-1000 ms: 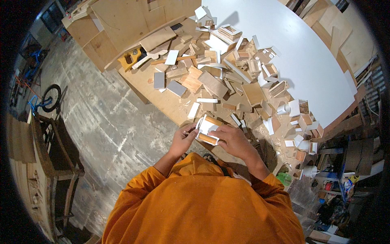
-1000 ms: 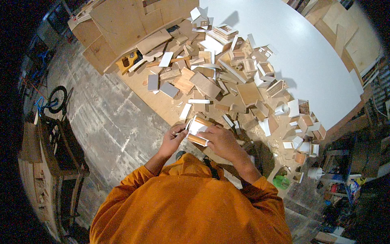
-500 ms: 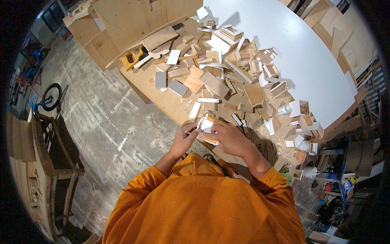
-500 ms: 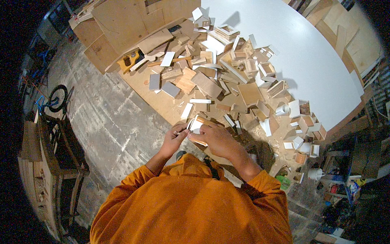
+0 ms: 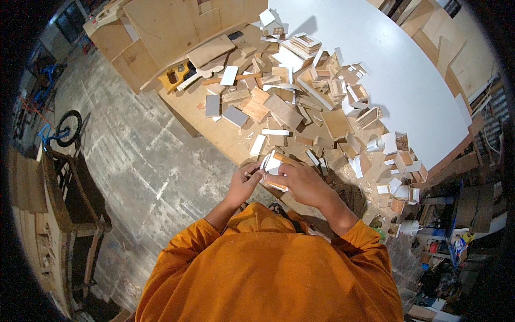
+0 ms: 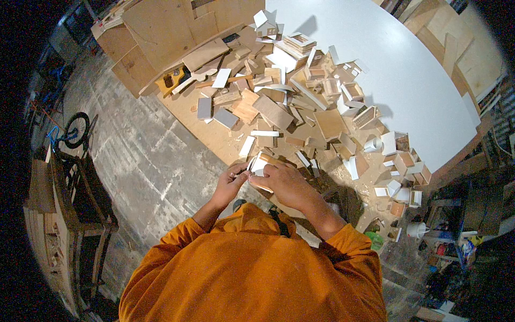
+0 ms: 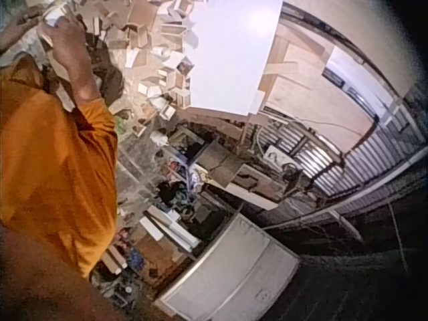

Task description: The person constructs a small model house by cutting white strips of material with shears and gluing them to a wooden base.

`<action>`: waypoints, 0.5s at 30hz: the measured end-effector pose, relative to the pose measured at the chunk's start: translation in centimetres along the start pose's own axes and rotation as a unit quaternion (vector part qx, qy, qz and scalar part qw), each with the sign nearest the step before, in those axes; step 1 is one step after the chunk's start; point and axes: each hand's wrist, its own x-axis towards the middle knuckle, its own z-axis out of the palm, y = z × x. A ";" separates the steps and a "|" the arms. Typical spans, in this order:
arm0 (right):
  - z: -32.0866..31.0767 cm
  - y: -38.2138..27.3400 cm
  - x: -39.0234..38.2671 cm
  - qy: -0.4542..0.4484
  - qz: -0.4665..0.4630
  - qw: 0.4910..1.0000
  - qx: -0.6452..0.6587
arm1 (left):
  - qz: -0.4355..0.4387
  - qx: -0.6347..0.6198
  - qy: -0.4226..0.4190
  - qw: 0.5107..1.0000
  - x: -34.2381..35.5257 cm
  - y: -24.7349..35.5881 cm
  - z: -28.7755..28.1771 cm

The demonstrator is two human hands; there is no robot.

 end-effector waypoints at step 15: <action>0.0 -0.1 -0.1 -0.009 0.013 1.000 -0.013 | -0.016 -0.004 -0.015 1.000 -0.2 0.7 0.1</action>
